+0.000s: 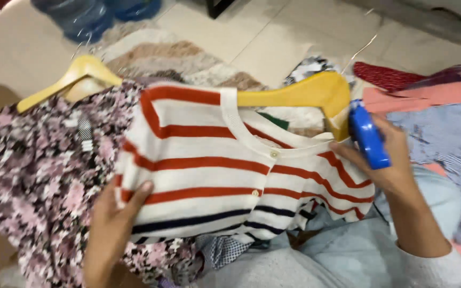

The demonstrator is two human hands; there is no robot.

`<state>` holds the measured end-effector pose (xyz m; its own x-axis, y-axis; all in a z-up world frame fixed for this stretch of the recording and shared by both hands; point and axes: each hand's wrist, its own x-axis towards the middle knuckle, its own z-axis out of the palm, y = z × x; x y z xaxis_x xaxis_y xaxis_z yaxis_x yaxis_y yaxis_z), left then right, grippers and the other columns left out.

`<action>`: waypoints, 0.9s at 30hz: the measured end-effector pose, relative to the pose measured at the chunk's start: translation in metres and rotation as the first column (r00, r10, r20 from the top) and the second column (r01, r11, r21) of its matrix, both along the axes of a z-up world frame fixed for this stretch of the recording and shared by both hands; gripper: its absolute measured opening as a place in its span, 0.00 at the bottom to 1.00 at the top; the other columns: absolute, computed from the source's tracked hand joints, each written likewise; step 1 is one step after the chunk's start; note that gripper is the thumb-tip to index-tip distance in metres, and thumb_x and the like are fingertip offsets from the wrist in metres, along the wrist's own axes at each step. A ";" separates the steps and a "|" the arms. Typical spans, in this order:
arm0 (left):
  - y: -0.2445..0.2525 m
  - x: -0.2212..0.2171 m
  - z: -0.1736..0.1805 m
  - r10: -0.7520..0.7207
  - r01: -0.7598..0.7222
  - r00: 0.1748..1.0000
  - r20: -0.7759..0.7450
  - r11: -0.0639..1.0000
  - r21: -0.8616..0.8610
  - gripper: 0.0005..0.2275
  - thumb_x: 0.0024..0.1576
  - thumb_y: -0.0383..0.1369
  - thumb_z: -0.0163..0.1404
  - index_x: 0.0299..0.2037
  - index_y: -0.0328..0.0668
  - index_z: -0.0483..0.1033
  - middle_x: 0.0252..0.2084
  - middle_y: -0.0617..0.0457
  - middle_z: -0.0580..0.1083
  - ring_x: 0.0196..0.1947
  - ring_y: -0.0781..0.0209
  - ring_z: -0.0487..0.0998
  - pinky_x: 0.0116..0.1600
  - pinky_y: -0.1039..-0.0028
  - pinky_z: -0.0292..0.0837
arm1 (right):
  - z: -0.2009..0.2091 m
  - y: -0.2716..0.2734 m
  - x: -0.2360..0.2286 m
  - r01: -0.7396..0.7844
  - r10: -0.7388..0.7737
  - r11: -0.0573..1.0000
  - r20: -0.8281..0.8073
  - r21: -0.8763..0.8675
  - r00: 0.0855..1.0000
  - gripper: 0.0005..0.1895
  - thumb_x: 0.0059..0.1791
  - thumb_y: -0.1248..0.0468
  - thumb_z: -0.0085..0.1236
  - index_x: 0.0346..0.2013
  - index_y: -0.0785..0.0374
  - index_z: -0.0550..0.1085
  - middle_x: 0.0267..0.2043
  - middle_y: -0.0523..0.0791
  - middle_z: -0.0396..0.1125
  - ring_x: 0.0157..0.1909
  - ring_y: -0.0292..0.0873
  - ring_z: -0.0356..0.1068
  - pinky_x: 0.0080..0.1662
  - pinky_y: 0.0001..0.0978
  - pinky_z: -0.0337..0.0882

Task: The person is attaching tags to various items of clothing using a tagging gun and placing them on hangers.

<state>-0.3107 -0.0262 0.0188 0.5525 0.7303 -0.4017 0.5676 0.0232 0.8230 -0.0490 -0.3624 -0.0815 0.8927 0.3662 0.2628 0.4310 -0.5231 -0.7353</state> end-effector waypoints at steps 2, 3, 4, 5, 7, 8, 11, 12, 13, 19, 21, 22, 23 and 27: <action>0.023 -0.008 -0.049 0.017 0.007 0.989 -0.147 0.987 0.159 0.17 0.56 0.40 0.51 0.53 0.45 0.75 0.47 0.49 0.81 0.46 0.51 0.80 0.52 0.63 0.74 | -0.036 0.026 0.009 -0.059 0.059 0.998 -0.052 0.011 0.997 0.26 0.38 0.56 0.76 0.43 0.61 0.72 0.36 0.42 0.67 0.36 0.38 0.63 0.41 0.31 0.64; 0.033 -0.013 -0.074 0.030 0.061 0.960 -0.280 0.949 0.309 0.16 0.57 0.45 0.53 0.47 0.46 0.76 0.41 0.50 0.81 0.41 0.50 0.79 0.46 0.62 0.70 | -0.054 0.038 0.014 -0.094 0.097 0.995 -0.092 0.027 0.991 0.32 0.37 0.59 0.76 0.53 0.62 0.75 0.43 0.44 0.73 0.41 0.40 0.69 0.45 0.32 0.69; 0.032 -0.011 -0.087 0.040 0.053 0.955 -0.292 0.951 0.304 0.16 0.57 0.45 0.53 0.47 0.46 0.76 0.41 0.50 0.81 0.41 0.50 0.79 0.46 0.62 0.70 | -0.068 0.054 0.017 -0.107 0.108 0.994 -0.106 0.023 0.988 0.32 0.37 0.59 0.76 0.53 0.62 0.75 0.43 0.44 0.73 0.41 0.40 0.69 0.45 0.32 0.69; 0.031 -0.009 -0.099 0.077 0.044 0.941 -0.329 0.937 0.346 0.15 0.59 0.40 0.54 0.53 0.44 0.73 0.43 0.51 0.79 0.41 0.52 0.79 0.42 0.64 0.75 | -0.082 0.070 0.020 -0.152 0.153 0.988 -0.189 0.019 0.970 0.33 0.36 0.60 0.75 0.54 0.63 0.75 0.47 0.47 0.73 0.45 0.44 0.71 0.50 0.36 0.70; 0.031 0.002 -0.127 0.117 0.038 0.924 -0.363 0.919 0.393 0.17 0.61 0.34 0.54 0.59 0.43 0.70 0.45 0.51 0.78 0.41 0.54 0.80 0.39 0.66 0.80 | -0.104 0.103 0.024 -0.198 0.197 0.980 -0.270 0.024 0.943 0.33 0.36 0.61 0.74 0.54 0.63 0.74 0.51 0.49 0.73 0.49 0.48 0.73 0.54 0.40 0.70; 0.028 0.008 -0.145 0.169 0.093 0.934 -0.315 0.736 0.671 0.21 0.57 0.33 0.58 0.60 0.40 0.70 0.54 0.41 0.72 0.50 0.44 0.73 0.50 0.56 0.73 | -0.111 0.118 0.024 -0.188 0.174 0.982 -0.324 -0.012 0.930 0.34 0.36 0.63 0.74 0.56 0.63 0.73 0.53 0.50 0.73 0.51 0.48 0.73 0.56 0.41 0.72; 0.003 0.036 -0.183 0.006 0.168 0.983 -0.185 0.391 0.905 0.21 0.57 0.32 0.55 0.59 0.35 0.69 0.56 0.32 0.71 0.60 0.33 0.67 0.59 0.45 0.65 | -0.157 0.148 0.034 -0.208 0.169 0.976 -0.392 -0.060 0.904 0.34 0.36 0.63 0.75 0.56 0.61 0.73 0.53 0.49 0.73 0.52 0.48 0.73 0.55 0.40 0.72; -0.010 0.047 -0.194 -0.194 0.179 0.973 -0.122 0.309 0.934 0.16 0.61 0.31 0.48 0.58 0.32 0.69 0.48 0.33 0.75 0.59 0.31 0.68 0.58 0.45 0.65 | -0.176 0.155 0.039 -0.235 0.187 0.969 -0.404 -0.073 0.895 0.34 0.36 0.62 0.76 0.55 0.61 0.74 0.51 0.49 0.74 0.50 0.48 0.72 0.52 0.38 0.71; -0.024 0.059 -0.185 -0.192 0.181 0.973 -0.125 0.311 0.933 0.16 0.61 0.31 0.48 0.58 0.32 0.69 0.48 0.33 0.75 0.59 0.31 0.68 0.58 0.45 0.65 | -0.188 0.156 0.044 -0.238 0.188 0.969 -0.407 -0.074 0.894 0.34 0.36 0.62 0.76 0.55 0.61 0.74 0.51 0.49 0.74 0.50 0.48 0.72 0.52 0.38 0.71; -0.062 0.080 -0.196 -0.549 0.599 0.770 -0.325 0.448 0.664 0.23 0.51 0.33 0.62 0.58 0.46 0.74 0.48 0.44 0.72 0.50 0.41 0.73 0.45 0.60 0.71 | -0.176 0.140 0.047 -0.286 0.278 0.955 -0.107 -0.074 0.955 0.29 0.32 0.63 0.76 0.45 0.69 0.76 0.41 0.57 0.71 0.47 0.67 0.72 0.49 0.54 0.74; -0.059 0.076 -0.190 -0.585 0.656 0.735 -0.342 0.486 0.578 0.21 0.54 0.26 0.54 0.60 0.42 0.73 0.48 0.42 0.72 0.49 0.44 0.73 0.45 0.64 0.73 | -0.155 0.129 0.039 -0.327 0.330 0.941 0.023 -0.086 0.944 0.25 0.38 0.62 0.73 0.46 0.67 0.76 0.39 0.54 0.70 0.44 0.63 0.73 0.48 0.51 0.73; -0.061 0.071 -0.189 -0.585 0.659 0.733 -0.346 0.487 0.573 0.21 0.54 0.26 0.54 0.60 0.42 0.73 0.48 0.42 0.72 0.49 0.44 0.73 0.45 0.64 0.73 | -0.158 0.127 0.033 -0.328 0.330 0.941 0.016 -0.085 0.944 0.25 0.38 0.62 0.73 0.46 0.67 0.76 0.39 0.54 0.70 0.44 0.63 0.73 0.48 0.51 0.73; -0.063 0.065 -0.188 -0.577 0.649 0.739 -0.347 0.475 0.594 0.20 0.53 0.24 0.55 0.57 0.42 0.75 0.46 0.44 0.72 0.47 0.47 0.75 0.42 0.67 0.76 | -0.161 0.125 0.026 -0.368 0.367 0.929 -0.025 -0.037 0.930 0.25 0.38 0.60 0.73 0.45 0.66 0.76 0.38 0.54 0.71 0.44 0.63 0.73 0.48 0.50 0.73; -0.070 0.051 -0.167 -0.610 0.644 0.739 -0.286 0.513 0.567 0.15 0.54 0.21 0.52 0.52 0.36 0.76 0.42 0.42 0.72 0.41 0.47 0.78 0.36 0.66 0.81 | -0.162 0.121 -0.004 -0.557 0.562 0.827 -0.085 0.077 0.823 0.29 0.39 0.52 0.72 0.49 0.61 0.73 0.40 0.54 0.71 0.46 0.64 0.72 0.51 0.52 0.70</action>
